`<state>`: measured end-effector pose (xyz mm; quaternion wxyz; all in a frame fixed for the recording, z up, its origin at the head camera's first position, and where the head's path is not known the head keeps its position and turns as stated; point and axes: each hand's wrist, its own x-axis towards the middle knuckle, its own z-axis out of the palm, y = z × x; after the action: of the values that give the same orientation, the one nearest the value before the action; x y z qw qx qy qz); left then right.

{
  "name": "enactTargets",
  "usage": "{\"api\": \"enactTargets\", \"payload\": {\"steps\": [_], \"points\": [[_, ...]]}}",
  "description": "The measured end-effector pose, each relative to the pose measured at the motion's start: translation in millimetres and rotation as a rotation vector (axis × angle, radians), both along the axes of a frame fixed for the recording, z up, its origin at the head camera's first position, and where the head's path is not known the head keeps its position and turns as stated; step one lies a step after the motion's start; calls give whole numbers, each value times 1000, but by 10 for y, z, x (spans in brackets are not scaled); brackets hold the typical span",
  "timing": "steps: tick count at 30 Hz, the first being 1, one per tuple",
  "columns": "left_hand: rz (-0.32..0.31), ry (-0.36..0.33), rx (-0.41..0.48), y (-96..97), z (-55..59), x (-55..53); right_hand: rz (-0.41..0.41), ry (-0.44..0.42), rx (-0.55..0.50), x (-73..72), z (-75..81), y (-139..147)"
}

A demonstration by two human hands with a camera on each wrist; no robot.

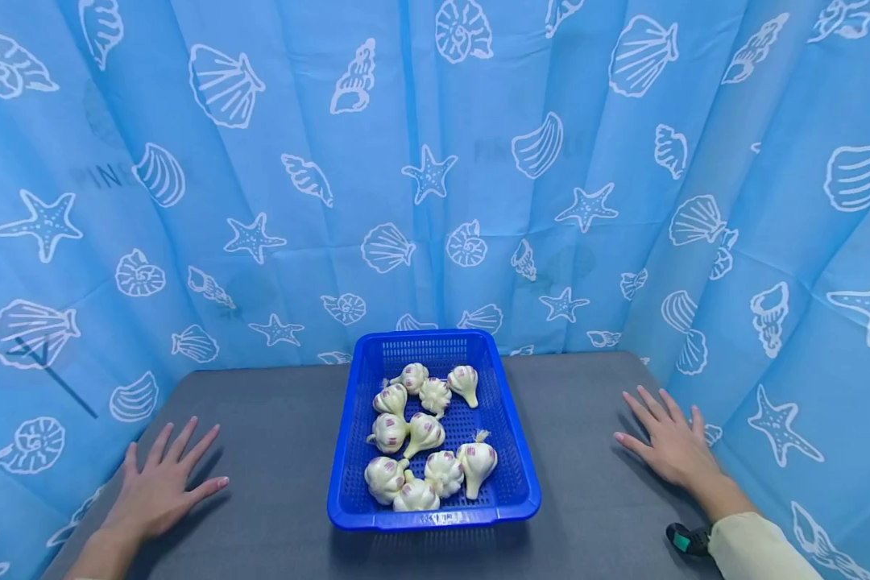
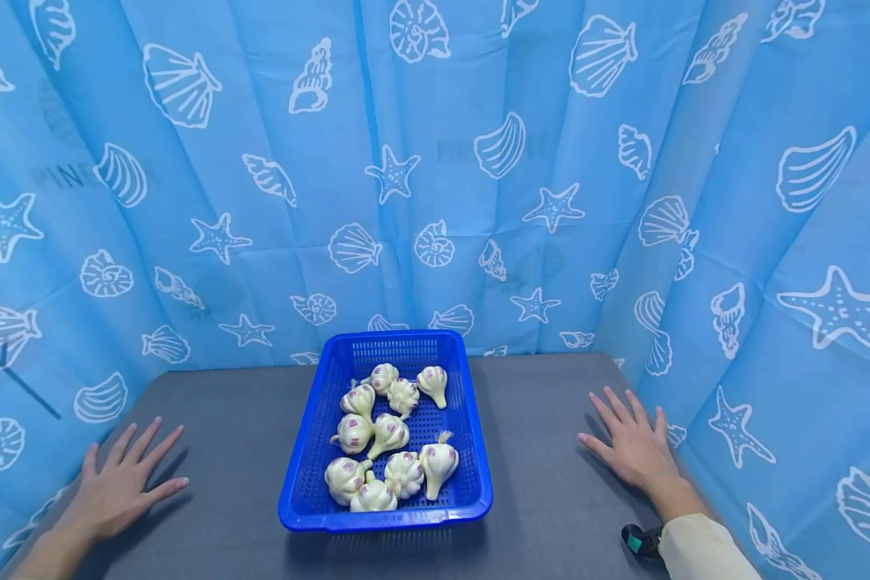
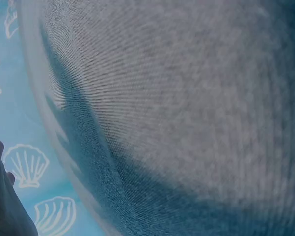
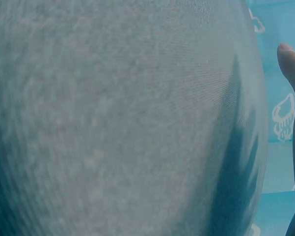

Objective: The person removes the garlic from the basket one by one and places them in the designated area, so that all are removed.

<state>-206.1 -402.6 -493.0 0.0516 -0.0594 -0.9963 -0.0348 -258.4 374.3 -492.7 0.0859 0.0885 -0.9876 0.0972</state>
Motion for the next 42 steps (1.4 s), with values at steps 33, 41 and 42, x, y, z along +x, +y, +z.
{"api": "enactTargets", "payload": {"steps": [33, 41, 42], "points": [[-132, 123, 197, 514, 184, -51, 140, 242, -383, -26, 281, -670], [-145, 162, 321, 713, 170, -19, 90, 268, -552, -40, 367, -921], [-145, 170, 337, 737, 171, -20, 91, 271, -568, -34, 380, -946]]}}
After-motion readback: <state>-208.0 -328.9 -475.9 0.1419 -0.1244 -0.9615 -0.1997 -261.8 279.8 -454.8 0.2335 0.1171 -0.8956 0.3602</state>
